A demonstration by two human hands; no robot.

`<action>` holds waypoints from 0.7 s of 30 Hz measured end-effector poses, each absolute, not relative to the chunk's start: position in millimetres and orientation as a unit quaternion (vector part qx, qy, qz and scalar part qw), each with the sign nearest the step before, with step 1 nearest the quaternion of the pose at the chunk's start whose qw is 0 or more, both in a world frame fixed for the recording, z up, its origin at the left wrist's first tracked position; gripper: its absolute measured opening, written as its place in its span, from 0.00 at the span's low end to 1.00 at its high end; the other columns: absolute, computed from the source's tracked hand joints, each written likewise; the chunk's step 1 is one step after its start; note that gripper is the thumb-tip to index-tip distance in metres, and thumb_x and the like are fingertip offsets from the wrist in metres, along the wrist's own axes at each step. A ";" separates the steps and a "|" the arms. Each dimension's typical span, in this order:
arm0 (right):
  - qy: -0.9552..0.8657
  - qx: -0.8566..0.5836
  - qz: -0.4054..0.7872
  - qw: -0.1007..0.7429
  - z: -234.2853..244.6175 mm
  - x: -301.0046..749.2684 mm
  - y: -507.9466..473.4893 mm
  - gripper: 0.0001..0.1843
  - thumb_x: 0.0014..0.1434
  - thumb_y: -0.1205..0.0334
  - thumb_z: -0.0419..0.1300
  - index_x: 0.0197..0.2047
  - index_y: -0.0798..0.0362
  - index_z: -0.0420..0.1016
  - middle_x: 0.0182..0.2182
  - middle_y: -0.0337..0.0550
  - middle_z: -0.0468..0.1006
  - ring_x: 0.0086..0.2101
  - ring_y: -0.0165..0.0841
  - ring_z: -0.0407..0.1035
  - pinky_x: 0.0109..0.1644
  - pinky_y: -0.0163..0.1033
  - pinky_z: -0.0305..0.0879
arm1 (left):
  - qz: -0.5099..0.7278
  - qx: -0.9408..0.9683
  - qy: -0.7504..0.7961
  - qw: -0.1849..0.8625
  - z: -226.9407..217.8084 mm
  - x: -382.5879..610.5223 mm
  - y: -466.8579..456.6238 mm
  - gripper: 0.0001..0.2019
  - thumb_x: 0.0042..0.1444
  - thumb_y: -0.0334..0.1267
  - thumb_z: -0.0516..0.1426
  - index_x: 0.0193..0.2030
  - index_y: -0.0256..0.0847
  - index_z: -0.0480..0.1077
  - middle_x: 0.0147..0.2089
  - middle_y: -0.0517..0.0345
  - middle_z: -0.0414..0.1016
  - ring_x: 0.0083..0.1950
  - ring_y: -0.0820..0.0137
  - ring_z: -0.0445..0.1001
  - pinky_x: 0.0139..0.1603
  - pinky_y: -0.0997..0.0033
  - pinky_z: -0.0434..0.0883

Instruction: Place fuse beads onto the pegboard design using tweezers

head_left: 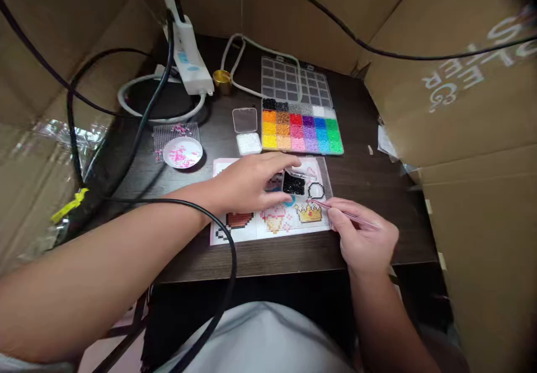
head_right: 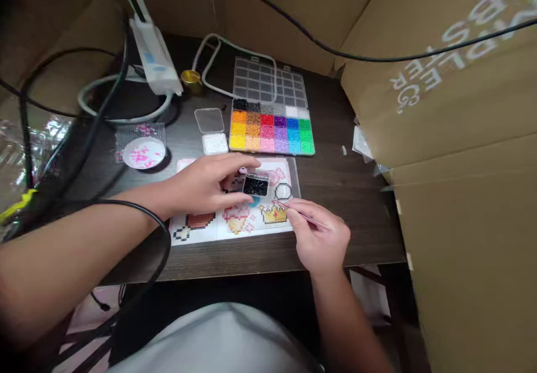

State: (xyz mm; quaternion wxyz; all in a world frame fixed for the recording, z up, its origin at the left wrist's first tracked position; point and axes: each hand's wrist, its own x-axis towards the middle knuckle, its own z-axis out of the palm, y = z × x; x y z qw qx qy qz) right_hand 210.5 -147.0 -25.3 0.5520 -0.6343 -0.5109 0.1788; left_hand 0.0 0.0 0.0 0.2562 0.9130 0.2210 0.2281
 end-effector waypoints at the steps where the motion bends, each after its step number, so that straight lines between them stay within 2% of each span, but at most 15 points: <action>1: -0.513 -0.632 0.177 0.553 -25.8 210.2 -146.7 0.07 0.57 0.69 0.68 0.36 0.46 0.86 0.35 0.38 0.86 0.35 0.36 0.80 0.43 0.43 0.79 | 0.227 0.913 0.222 0.257 -0.4 0.0 -0.1 0.27 0.54 0.39 0.66 0.60 0.37 0.68 0.53 0.47 0.78 0.53 0.61 0.77 0.50 0.67 0.71; 21: -0.531 -0.631 0.169 0.540 -26.4 210.5 -146.7 0.07 0.57 0.69 0.68 0.37 0.48 0.86 0.36 0.41 0.86 0.35 0.38 0.81 0.43 0.46 0.80 | 0.231 0.912 0.221 0.257 -0.9 0.6 -0.5 0.26 0.54 0.40 0.66 0.59 0.39 0.68 0.52 0.50 0.79 0.51 0.62 0.77 0.50 0.66 0.72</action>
